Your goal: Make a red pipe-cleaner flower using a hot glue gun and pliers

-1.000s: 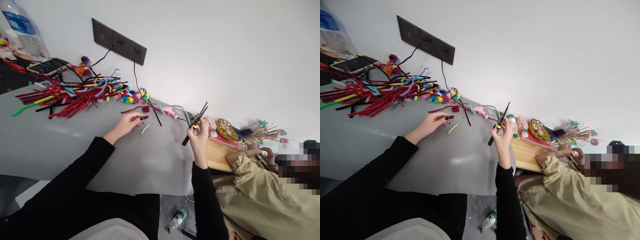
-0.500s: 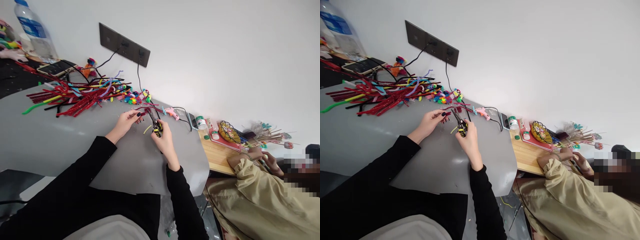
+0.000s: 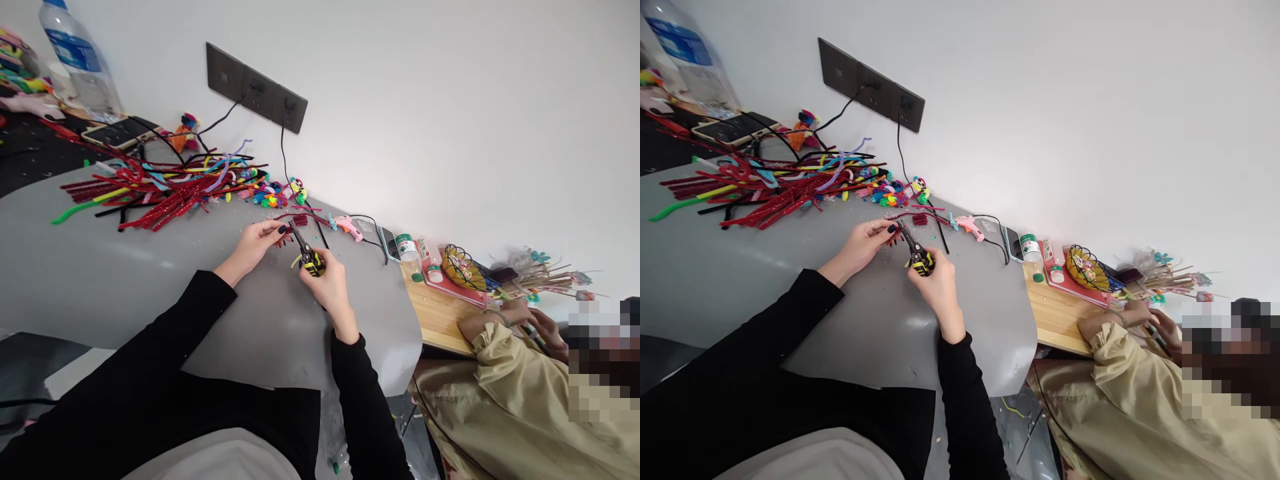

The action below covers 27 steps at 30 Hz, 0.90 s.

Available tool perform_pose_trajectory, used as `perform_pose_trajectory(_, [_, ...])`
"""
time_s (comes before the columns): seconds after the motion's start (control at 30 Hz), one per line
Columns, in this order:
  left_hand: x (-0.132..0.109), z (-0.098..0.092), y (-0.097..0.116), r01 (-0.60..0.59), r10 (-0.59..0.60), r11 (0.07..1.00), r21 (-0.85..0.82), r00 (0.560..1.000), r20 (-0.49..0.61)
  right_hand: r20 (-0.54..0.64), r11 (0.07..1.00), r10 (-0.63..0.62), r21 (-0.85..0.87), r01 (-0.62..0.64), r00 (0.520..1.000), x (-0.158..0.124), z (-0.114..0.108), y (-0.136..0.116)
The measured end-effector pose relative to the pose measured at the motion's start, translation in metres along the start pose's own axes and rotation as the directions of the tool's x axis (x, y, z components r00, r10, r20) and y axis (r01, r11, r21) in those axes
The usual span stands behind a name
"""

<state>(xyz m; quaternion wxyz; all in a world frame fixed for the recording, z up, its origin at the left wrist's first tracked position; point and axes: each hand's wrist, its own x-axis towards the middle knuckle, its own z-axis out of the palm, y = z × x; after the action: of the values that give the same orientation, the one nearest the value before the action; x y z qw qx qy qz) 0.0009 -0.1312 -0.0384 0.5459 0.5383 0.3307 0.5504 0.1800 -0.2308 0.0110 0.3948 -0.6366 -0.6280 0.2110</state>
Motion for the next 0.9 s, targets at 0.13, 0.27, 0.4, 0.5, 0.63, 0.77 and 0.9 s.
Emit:
perform_pose_trajectory(0.13, [-0.001,0.001,0.002,0.011,-0.011,1.0,0.009,1.0,0.016,-0.007,1.0,0.001,-0.02,-0.002,1.0,-0.001,-0.001,0.0])
perform_pose_trajectory(0.27, [-0.002,0.003,0.006,0.031,-0.031,0.999,-0.029,0.999,0.022,-0.012,1.0,0.002,-0.011,-0.002,1.0,-0.001,0.0,0.003])
perform_pose_trajectory(0.4, [-0.003,0.003,0.009,0.05,-0.048,0.997,-0.051,0.998,0.043,-0.014,1.0,-0.002,-0.029,0.002,1.0,-0.001,0.001,0.006])
perform_pose_trajectory(0.5, [-0.004,0.003,0.01,0.055,-0.051,0.997,-0.047,0.996,0.068,-0.019,0.999,0.004,-0.049,-0.005,1.0,-0.001,0.003,0.008])
perform_pose_trajectory(0.63, [-0.004,0.004,0.008,0.06,-0.056,0.995,-0.076,0.997,0.049,-0.036,0.999,0.014,-0.052,-0.016,0.999,0.001,0.001,0.011])
perform_pose_trajectory(0.77, [-0.002,0.004,0.007,0.058,-0.056,0.994,-0.091,0.998,0.031,-0.1,0.993,0.072,-0.084,-0.081,0.992,0.009,-0.009,0.018])
perform_pose_trajectory(0.9, [-0.002,0.003,0.006,0.04,-0.038,0.998,-0.049,0.998,0.045,-0.105,0.974,0.067,-0.207,-0.088,0.992,0.02,-0.027,0.026])
